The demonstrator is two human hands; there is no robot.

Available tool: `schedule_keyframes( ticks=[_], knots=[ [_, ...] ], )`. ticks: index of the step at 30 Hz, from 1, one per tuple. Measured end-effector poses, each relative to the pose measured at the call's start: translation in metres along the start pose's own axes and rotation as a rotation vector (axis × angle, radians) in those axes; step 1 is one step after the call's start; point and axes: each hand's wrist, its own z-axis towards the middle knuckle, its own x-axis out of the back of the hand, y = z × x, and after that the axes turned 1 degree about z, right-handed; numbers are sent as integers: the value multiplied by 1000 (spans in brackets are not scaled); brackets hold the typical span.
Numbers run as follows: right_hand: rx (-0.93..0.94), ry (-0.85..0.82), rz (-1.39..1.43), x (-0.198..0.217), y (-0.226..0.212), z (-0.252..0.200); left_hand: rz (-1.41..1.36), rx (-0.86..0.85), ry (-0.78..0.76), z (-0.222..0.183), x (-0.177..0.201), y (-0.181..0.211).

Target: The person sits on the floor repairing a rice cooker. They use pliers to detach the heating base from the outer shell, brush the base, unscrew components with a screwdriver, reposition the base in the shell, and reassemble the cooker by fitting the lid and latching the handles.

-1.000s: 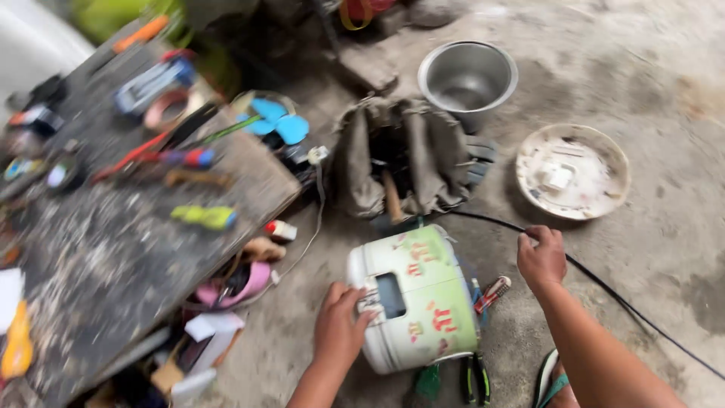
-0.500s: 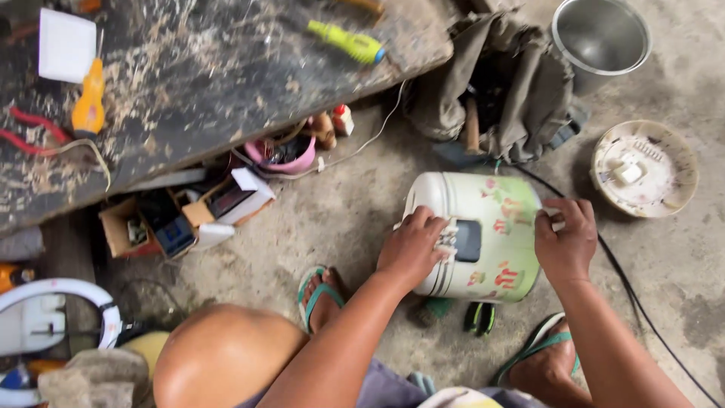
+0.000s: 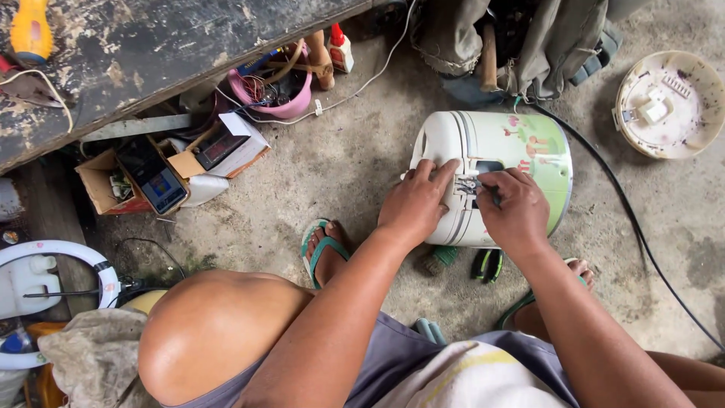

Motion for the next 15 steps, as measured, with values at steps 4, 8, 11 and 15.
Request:
schedule_keyframes(
  ticks=[4, 8, 11, 15],
  knots=[
    [-24, -17, 28, -2, -3, -3, -39, 6, 3, 1, -4, -2],
    [-82, 4, 173, 0, -12, -5, -34, 2, 21, 1, -7, -4],
    [-41, 4, 262, 5, -17, -3, -27, -1, 25, 1, -6, -4],
    [15, -21, 305, 6, -18, 0, -7, 1, 15, 4, -6, -4]
  ],
)
